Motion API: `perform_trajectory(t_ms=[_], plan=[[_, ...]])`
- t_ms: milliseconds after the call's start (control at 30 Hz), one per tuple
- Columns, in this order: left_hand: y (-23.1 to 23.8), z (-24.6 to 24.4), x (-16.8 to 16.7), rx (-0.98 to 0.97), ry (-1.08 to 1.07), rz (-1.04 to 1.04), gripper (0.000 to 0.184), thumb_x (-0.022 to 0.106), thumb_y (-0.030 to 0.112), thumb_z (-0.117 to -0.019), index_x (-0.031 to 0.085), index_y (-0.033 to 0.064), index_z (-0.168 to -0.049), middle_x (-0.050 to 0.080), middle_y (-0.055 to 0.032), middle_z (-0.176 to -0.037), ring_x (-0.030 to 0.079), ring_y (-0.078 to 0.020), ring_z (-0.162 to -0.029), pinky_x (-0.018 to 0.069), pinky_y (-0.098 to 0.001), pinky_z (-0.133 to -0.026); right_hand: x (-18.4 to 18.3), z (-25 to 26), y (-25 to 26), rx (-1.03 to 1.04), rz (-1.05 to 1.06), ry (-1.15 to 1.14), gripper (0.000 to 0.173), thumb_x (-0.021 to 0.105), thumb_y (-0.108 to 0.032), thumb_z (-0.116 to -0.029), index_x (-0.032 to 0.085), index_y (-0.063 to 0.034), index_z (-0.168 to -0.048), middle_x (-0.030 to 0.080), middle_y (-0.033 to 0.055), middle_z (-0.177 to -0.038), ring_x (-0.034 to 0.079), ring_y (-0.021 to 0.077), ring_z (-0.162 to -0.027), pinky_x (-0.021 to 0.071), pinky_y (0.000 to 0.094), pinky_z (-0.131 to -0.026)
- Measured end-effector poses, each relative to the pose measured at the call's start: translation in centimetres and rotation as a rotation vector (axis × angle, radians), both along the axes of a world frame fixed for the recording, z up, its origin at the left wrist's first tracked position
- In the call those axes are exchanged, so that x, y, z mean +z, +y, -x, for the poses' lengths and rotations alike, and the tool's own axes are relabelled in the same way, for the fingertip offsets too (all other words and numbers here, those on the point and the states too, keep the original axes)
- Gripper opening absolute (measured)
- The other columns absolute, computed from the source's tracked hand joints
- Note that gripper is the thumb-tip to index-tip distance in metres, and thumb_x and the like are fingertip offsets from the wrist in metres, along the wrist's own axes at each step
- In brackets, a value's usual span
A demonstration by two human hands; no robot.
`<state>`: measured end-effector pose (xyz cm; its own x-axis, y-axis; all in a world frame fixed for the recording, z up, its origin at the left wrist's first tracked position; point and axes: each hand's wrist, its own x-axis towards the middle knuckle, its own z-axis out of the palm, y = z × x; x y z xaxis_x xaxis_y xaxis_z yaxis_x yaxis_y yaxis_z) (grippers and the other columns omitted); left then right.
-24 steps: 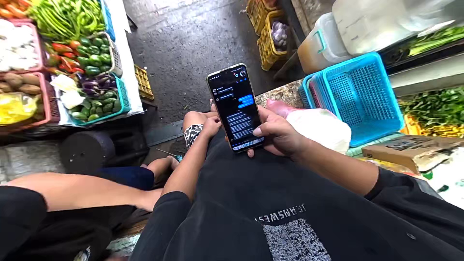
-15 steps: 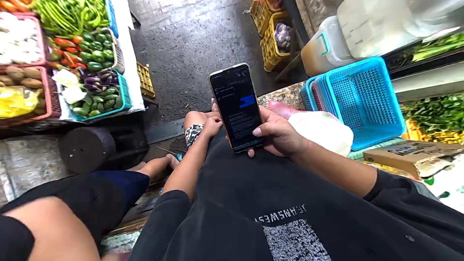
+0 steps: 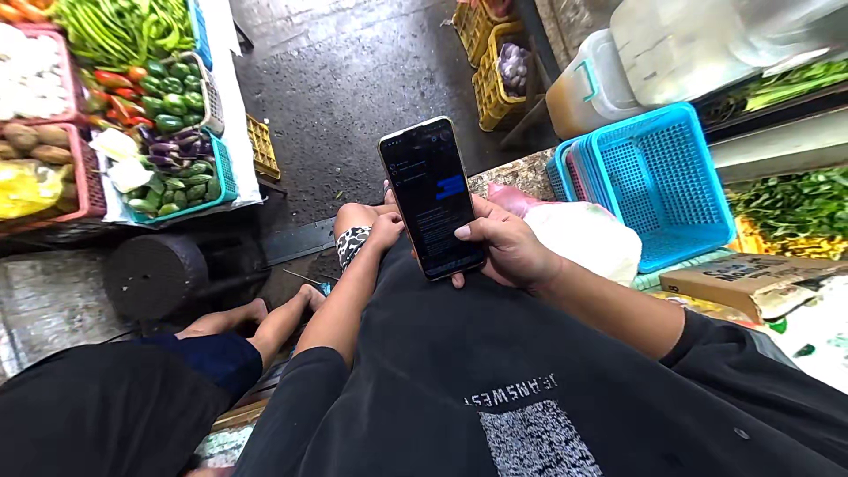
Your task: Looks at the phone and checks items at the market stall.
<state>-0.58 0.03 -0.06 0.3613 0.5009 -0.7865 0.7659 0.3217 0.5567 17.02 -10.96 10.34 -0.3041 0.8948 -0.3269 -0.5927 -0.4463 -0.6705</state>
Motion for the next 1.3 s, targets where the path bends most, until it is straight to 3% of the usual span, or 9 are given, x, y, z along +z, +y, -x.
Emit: perform_trajectory(t_ms=[433,1133,1300], plan=[[0.03,0.20,-0.02,-0.014,0.002,-0.002,0.031,0.045,0.009,-0.1085,0.061,-0.0101,-0.127,0.061,-0.0307,-0.128,0.057,-0.0399,-0.124,0.0408,-0.0534,-0.108,-0.41,-0.11,0.07,0.032,-0.044,0.030,0.045,0.039,-0.003,-0.0959,0.049,-0.0123,-0.138,0.067,0.0216,-0.118,0.074,0.0289,-0.087,0.0611,0.0359,-0.056],[0.01,0.31,0.22,0.029,-0.018,0.009,0.029,0.048,0.009,-0.1076,0.063,-0.0085,-0.125,0.063,-0.0291,-0.127,0.059,-0.0387,-0.122,0.0419,-0.0528,-0.107,-0.43,-0.25,0.24,0.030,-0.054,0.035,0.045,0.038,-0.003,-0.0961,0.048,-0.0122,-0.139,0.067,0.0215,-0.117,0.074,0.0294,-0.088,0.0617,0.0372,-0.058],[0.36,-0.23,-0.37,0.034,0.063,0.071,0.028,0.048,0.008,-0.1078,0.062,-0.0066,-0.127,0.062,-0.0267,-0.129,0.058,-0.0367,-0.124,0.0402,-0.0528,-0.109,-0.24,-0.20,0.34,0.029,-0.058,0.020,0.044,0.039,-0.003,-0.0956,0.049,-0.0122,-0.138,0.068,0.0209,-0.116,0.074,0.0283,-0.087,0.0616,0.0363,-0.057]])
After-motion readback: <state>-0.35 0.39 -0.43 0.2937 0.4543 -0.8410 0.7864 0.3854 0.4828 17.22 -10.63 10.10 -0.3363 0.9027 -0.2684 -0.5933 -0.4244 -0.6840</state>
